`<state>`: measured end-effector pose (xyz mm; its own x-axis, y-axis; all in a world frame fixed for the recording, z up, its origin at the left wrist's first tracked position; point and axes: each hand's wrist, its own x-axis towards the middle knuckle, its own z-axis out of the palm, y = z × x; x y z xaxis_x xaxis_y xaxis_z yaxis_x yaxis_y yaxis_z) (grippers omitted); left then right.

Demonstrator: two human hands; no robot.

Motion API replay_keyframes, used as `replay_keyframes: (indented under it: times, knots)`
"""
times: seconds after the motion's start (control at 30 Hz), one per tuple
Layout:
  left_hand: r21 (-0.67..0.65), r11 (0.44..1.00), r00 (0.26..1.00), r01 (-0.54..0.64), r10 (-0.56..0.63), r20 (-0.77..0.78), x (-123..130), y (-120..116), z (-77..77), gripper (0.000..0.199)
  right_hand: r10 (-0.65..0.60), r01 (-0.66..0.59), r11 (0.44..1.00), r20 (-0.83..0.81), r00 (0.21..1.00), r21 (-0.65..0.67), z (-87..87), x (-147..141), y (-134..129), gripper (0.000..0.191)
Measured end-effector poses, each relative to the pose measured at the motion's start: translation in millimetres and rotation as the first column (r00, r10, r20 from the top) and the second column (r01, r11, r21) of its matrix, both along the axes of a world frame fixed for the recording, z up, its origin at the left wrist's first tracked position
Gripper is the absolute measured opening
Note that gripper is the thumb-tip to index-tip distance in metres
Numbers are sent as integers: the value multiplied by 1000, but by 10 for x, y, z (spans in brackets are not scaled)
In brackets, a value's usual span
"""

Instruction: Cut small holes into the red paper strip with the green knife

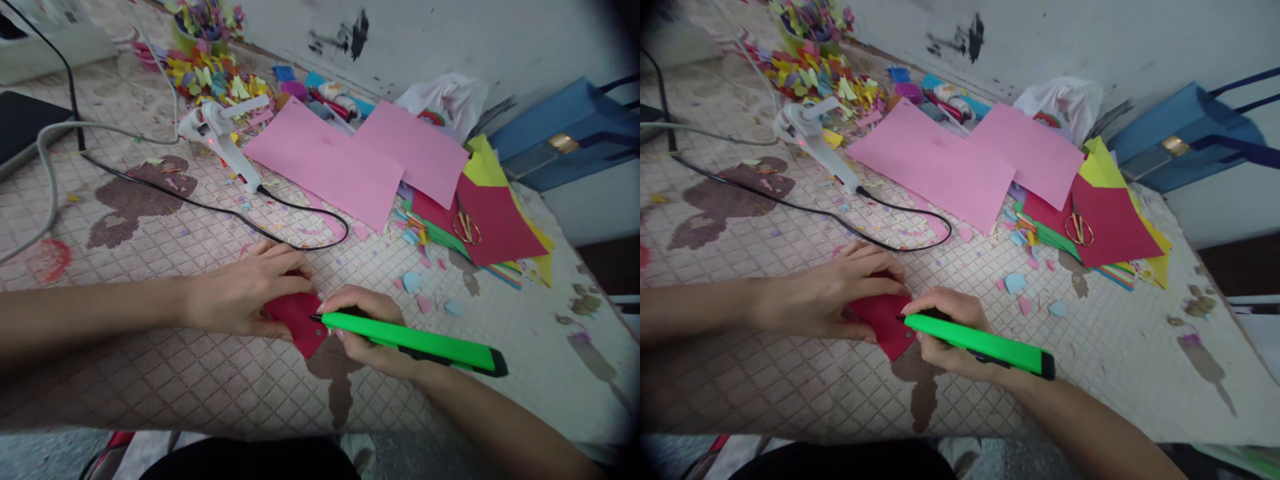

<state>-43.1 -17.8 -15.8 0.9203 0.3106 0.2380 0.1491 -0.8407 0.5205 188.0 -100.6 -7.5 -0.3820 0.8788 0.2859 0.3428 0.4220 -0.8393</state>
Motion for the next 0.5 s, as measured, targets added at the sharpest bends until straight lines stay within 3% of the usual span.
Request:
replay_keyframes:
  times: [0.5]
  knots:
    - [2,1000,1000,-6,6,-10,5,-3,5,38,-3,3,1000,-7,1000,0,-5,-4,7,28]
